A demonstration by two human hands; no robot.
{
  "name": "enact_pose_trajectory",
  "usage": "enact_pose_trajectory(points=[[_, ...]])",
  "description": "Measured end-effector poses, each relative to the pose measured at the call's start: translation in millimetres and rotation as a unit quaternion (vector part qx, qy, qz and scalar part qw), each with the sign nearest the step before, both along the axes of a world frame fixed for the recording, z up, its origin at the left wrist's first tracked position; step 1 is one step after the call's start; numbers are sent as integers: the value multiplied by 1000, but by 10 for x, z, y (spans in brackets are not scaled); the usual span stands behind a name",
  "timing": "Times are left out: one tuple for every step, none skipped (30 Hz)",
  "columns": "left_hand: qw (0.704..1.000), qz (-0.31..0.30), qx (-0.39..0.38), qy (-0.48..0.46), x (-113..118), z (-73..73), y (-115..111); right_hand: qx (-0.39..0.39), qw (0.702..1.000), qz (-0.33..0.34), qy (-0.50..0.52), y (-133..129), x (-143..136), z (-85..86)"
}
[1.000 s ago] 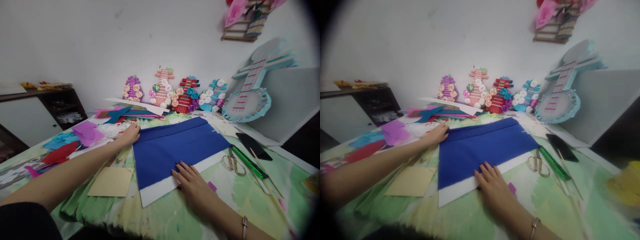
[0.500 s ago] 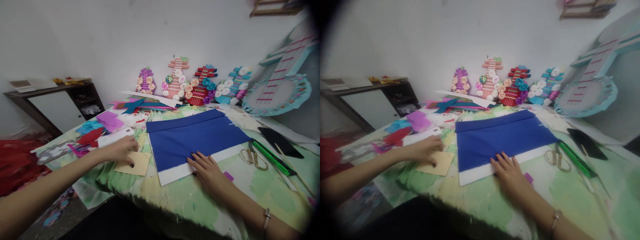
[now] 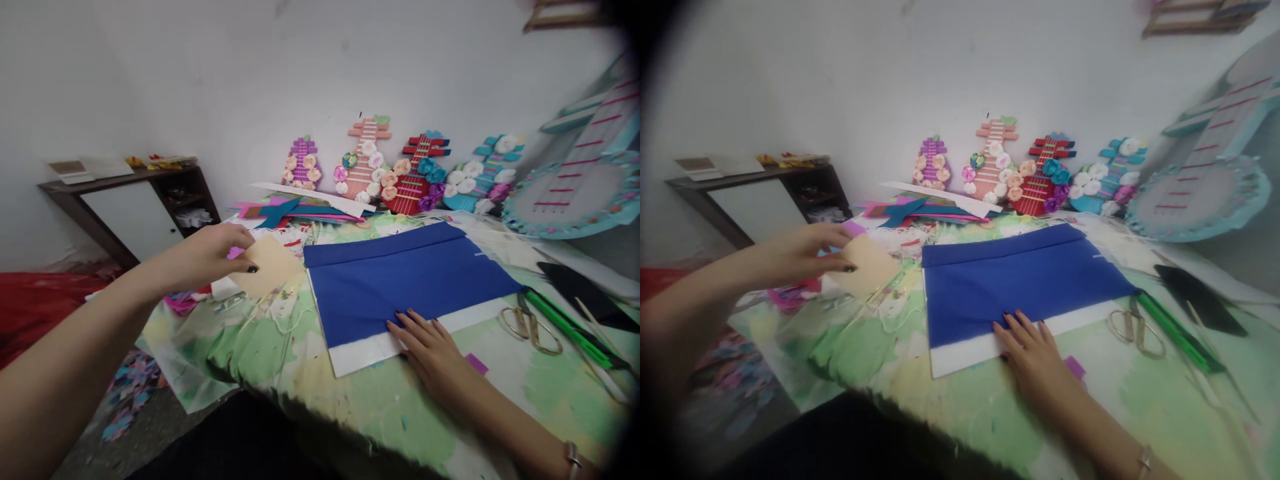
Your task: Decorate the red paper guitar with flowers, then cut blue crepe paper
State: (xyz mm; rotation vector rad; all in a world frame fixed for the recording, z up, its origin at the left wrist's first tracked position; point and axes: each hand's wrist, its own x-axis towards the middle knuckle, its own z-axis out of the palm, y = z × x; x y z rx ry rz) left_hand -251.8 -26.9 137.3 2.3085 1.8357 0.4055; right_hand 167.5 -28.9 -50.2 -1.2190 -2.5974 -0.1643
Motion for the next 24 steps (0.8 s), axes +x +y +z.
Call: enact_pose_trajectory(points=[[999, 13, -4, -32, 54, 3, 3, -2, 1000, 0, 3, 0, -4, 1], [995, 31, -17, -89, 136, -25, 7, -3, 1000, -2, 6, 1, -8, 1], [983, 54, -42, -171, 242, -83, 12, -3, 1000, -4, 8, 2, -11, -2], [943, 74, -85, -314, 369, -169, 15, -2, 1000, -6, 9, 3, -12, -8], [881, 93, -122, -448, 509, -277, 17, -1, 1000, -8, 10, 6, -10, -14], [857, 93, -143, -486, 654, -402, 15, 0, 1000, -10, 10, 8, -5, -20], [845, 90, -153, -505, 796, -535, 12, 1, 1000, -12, 11, 11, 3, -21], [834, 84, -162, -521, 927, -666, 6, 0, 1000, -12, 12, 12, 11, -12], [825, 75, -176, -532, 1042, -788, 0, -3, 1000, -12, 16, 11, 19, 12], [816, 66, -191, -542, 1137, -894, -5, -9, 1000, -9, 24, 7, 22, 54], [808, 58, -198, -551, 1212, -980, -8, -19, 999, -1, 40, -1, 16, 116], [804, 52, -200, -558, 1267, -1043, -8, -36, 997, 10, 66, -10, -3, 199], [802, 48, -199, -562, 1308, -1085, -4, -62, 993, 22, 100, -18, -39, 299], [802, 43, -194, -564, 1339, -1108, 5, -96, 984, 34, 144, -21, -93, 410], [804, 39, -188, -563, 1363, -1118, 17, -142, 970, 37, 191, -16, -167, 522], [808, 33, -181, -560, 1386, -1117, 33, -191, 953, 30, 235, 3, -258, 627], [813, 26, -173, -555, 1407, -1111, 49, -238, 932, 13, 274, 38, -364, 716], [821, 19, -166, -547, 1428, -1103, 66, -286, 906, 11, 312, 88, -477, 784], [829, 9, -158, -536, 1446, -1097, 79, -324, 873, 13, 365, 152, -593, 827], [840, 0, -149, -522, 1459, -1094, 86, -357, 829, 4, 431, 226, -703, 846], [852, -9, -137, -505, 1462, -1098, 84, -386, 782, -3, 489, 305, -801, 842], [866, -16, -121, -485, 1455, -1109, 69, -410, 744, -8, 528, 384, -883, 819], [881, -21, -101, -461, 1436, -1130, 39, -423, 722, -11, 547, 460, -944, 782], [895, -22, -78, -438, 1405, -1160, -8, -432, 707, -15, 559, 528, -984, 735]])
